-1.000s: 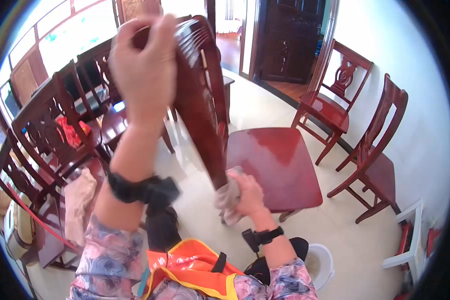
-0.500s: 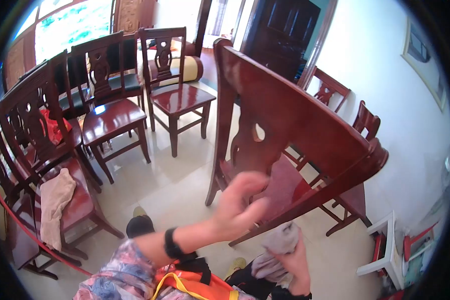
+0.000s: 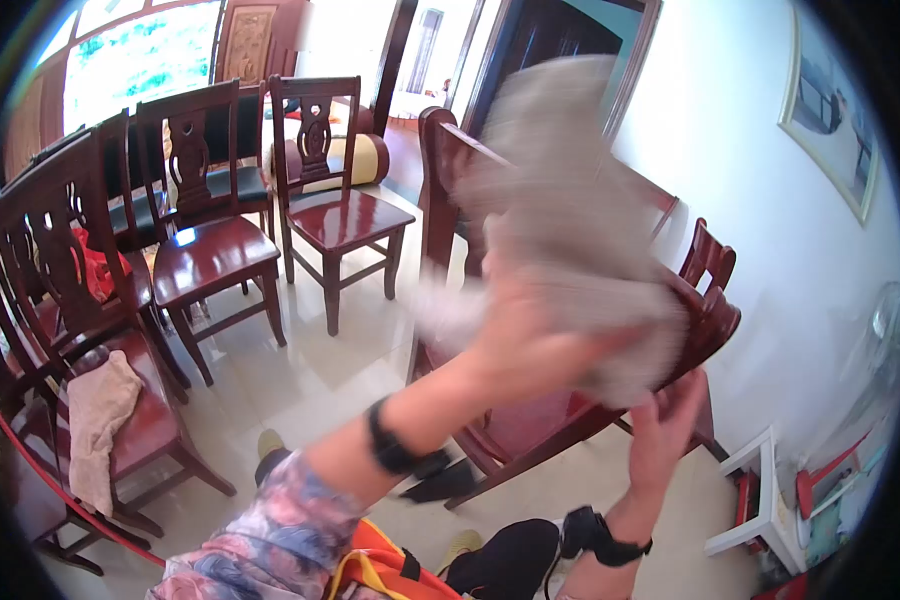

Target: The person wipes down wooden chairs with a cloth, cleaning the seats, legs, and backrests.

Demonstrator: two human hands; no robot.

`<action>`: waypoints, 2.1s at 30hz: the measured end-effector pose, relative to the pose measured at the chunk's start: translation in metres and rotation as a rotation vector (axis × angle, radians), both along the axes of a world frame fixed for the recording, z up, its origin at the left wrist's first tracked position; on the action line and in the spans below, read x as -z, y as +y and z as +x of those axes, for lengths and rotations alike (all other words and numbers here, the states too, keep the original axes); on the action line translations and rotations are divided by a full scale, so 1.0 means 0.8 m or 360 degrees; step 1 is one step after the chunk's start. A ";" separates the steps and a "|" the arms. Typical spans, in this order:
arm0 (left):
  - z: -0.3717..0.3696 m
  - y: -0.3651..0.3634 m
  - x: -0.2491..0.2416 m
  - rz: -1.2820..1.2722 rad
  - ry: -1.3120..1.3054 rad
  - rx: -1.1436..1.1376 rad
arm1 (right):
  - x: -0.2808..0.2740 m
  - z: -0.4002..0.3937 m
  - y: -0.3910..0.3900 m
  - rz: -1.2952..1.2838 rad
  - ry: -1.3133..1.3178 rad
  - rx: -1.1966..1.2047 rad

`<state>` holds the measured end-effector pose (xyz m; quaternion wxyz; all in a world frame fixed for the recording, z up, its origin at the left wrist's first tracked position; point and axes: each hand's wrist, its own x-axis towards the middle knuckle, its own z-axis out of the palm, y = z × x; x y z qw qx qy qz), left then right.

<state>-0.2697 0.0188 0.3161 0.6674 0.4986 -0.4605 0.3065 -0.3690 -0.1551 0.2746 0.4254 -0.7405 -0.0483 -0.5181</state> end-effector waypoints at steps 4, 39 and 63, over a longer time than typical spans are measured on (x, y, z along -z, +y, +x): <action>0.045 -0.051 -0.066 -0.0292 -0.0663 -0.0891 | -0.003 0.050 -0.002 0.0108 -0.0070 -0.0027; 0.192 0.043 0.357 0.0400 0.2330 0.0290 | 0.001 0.073 0.004 0.0141 -0.0190 -0.0190; 0.089 0.053 0.401 0.0375 0.1340 0.0573 | 0.002 0.071 0.010 0.0132 -0.0175 -0.0153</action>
